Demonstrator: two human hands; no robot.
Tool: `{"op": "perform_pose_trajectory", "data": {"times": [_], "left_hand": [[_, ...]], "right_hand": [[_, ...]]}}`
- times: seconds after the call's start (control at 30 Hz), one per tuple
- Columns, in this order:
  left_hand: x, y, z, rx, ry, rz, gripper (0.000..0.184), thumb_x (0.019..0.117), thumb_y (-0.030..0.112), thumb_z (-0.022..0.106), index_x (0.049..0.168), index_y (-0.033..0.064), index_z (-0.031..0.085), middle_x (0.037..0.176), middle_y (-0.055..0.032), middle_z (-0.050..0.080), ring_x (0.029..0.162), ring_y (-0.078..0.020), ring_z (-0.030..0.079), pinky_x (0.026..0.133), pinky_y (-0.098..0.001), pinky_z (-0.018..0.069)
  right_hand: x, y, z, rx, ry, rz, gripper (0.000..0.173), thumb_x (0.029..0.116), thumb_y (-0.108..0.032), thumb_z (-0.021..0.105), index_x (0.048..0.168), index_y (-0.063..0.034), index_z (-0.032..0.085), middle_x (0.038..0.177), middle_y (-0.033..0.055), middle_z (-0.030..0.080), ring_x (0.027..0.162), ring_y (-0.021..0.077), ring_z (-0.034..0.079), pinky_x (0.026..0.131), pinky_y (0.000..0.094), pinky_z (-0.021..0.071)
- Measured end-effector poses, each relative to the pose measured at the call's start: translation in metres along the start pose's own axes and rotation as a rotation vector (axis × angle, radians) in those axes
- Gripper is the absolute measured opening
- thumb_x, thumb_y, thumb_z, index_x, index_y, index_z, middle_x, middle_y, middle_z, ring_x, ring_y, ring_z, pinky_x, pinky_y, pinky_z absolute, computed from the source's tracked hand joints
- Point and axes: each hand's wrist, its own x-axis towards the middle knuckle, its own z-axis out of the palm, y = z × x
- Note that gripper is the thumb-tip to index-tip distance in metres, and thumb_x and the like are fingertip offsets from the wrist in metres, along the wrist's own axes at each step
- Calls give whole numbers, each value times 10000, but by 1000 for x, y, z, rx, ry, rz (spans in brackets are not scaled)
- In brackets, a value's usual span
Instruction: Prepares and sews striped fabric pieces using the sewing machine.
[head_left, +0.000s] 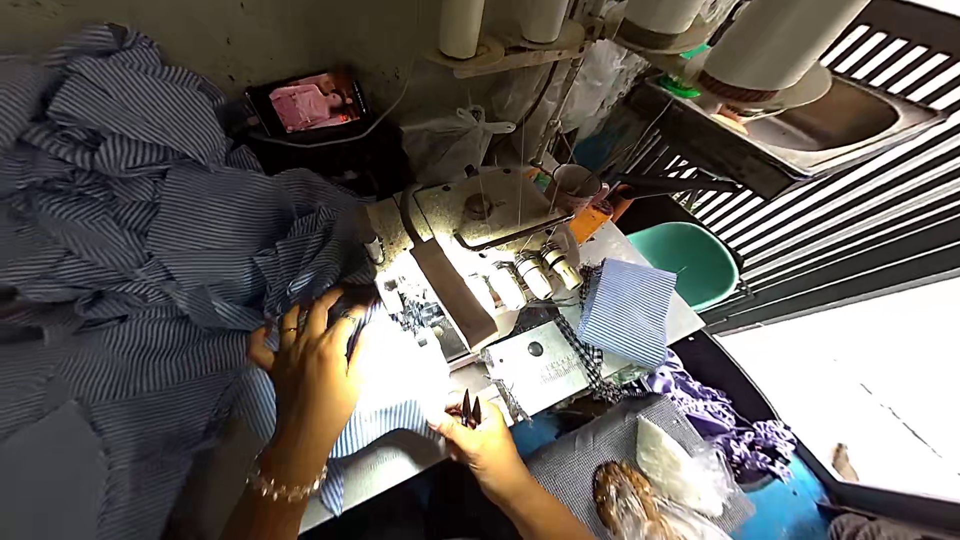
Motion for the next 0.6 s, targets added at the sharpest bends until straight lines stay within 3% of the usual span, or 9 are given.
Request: {"op": "perform_pose_trajectory", "data": {"times": [0.07,0.13,0.17,0.23,0.3,0.47,0.6], "left_hand": [[-18,5,-10,-9,52,20,385,947,336,471,1047,147,791,1340,-107,666,1306,-404,524,1005,-672,242],[-34,10,-16,-25,93,51,373,961,370,497,969,145,795,1275,-115,700,1262,-385,557,998,-637,255],[-40,11,-18,-33,97,58,370,966,383,503,942,153,793,1237,-118,713,1244,-379,569,996,-630,259],[-49,10,-23,-51,89,54,363,974,400,510,949,174,793,1210,-114,720,1244,-363,568,1006,-616,251],[-54,9,-27,-66,84,53,357,981,405,516,986,189,800,1200,-122,721,1241,-361,571,1010,-614,250],[-66,14,-30,-51,56,93,330,986,327,483,994,213,792,1194,-85,724,1216,-321,583,1002,-584,266],[-82,24,-21,23,-6,216,333,901,264,485,1135,192,711,1276,-116,668,1274,-361,546,1009,-601,290]], "right_hand": [[-9,7,-5,21,-64,61,111,962,-72,634,864,-97,677,642,-100,591,492,-54,491,465,116,414],[-15,10,-10,27,-83,100,209,1027,-137,540,855,-115,657,587,-111,568,469,-61,473,451,113,379],[-17,10,-11,24,-84,125,258,1055,-168,486,853,-118,638,587,-104,590,456,-70,462,439,110,357],[-20,12,-12,18,-86,145,294,1081,-171,456,914,-84,681,743,-55,726,465,-94,469,438,92,357],[-20,13,-9,4,-70,130,255,1060,-118,513,906,-63,708,821,-27,765,472,-97,483,444,91,375],[-24,15,2,2,11,52,169,982,-43,631,840,-56,721,764,-17,756,473,-86,499,448,100,387],[-26,16,2,12,43,7,96,924,-25,690,848,-54,740,760,-10,745,478,-72,502,451,105,398]]}}
